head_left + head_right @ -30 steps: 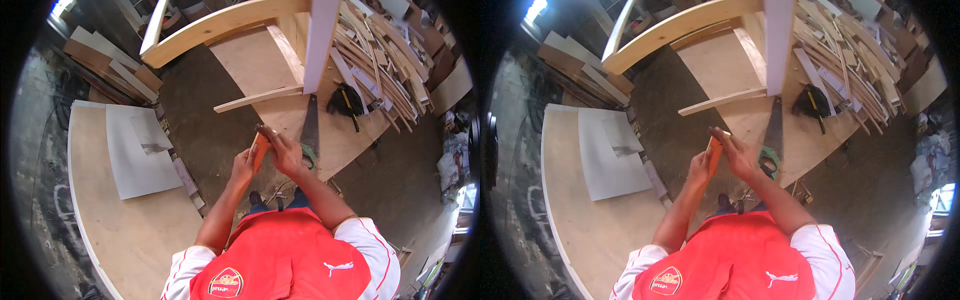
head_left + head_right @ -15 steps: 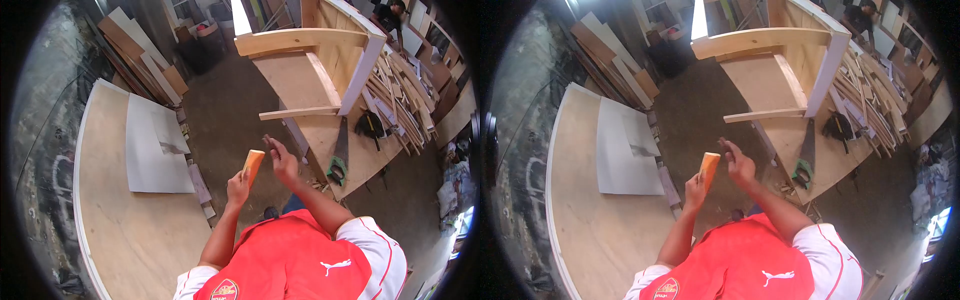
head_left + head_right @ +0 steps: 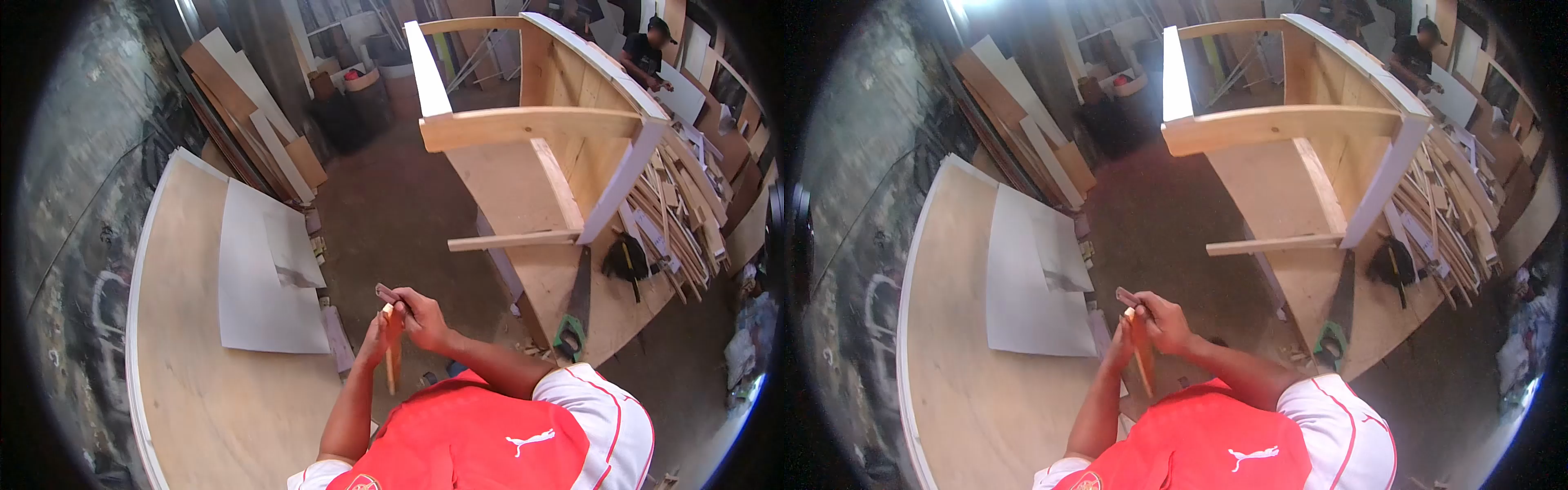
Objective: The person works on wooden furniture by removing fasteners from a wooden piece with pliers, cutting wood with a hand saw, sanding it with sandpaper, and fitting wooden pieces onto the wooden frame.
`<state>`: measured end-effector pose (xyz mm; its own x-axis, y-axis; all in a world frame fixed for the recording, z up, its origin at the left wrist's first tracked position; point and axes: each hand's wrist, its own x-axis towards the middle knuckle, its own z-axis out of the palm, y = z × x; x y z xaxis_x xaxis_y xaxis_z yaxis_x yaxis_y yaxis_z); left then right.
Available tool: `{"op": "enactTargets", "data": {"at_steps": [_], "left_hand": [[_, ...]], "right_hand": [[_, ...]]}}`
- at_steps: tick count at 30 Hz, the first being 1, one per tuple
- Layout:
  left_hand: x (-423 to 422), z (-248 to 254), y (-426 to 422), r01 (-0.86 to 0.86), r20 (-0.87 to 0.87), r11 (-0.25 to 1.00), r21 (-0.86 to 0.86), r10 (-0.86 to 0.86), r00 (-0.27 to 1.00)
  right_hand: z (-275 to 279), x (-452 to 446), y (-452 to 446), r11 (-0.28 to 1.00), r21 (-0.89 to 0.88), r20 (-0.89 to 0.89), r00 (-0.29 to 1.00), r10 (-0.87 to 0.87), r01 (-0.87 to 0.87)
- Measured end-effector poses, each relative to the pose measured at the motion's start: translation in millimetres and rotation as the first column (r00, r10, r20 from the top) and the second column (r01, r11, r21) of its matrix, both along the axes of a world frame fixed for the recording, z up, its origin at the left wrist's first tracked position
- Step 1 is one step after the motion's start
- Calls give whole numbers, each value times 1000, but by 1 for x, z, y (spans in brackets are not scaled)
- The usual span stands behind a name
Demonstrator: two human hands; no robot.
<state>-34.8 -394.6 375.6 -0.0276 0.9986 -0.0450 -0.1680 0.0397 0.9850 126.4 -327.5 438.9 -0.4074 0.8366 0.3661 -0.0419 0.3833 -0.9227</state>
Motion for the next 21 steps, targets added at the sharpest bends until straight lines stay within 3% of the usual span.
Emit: {"op": "enactTargets", "data": {"at_steps": [4,5,8,11,12,16,19,21], "left_hand": [[2,-9,60,-143,189,988,55,130,973],[1,-14,77,-183,186,979,94,163,969],[-6,-18,119,-311,175,937,157,284,943],[-28,-31,149,-320,78,920,227,310,948],[-33,-23,159,-311,79,905,292,301,950],[-77,-25,191,-409,77,881,239,402,912],[-107,-15,204,-414,58,879,236,412,909],[-140,-27,216,-332,231,910,249,277,933]], "right_hand": [[11,-18,60,995,90,109,993,42,-52],[11,-22,75,994,93,146,988,49,-63],[28,-36,103,989,108,-33,994,107,-103],[19,-53,134,919,359,152,982,115,-163],[30,-52,141,947,236,364,923,123,-219],[2,-119,167,993,29,-75,991,112,-110],[-4,-150,186,986,68,-1,988,153,-153],[-5,-179,195,956,-242,-186,975,120,-164]]}}
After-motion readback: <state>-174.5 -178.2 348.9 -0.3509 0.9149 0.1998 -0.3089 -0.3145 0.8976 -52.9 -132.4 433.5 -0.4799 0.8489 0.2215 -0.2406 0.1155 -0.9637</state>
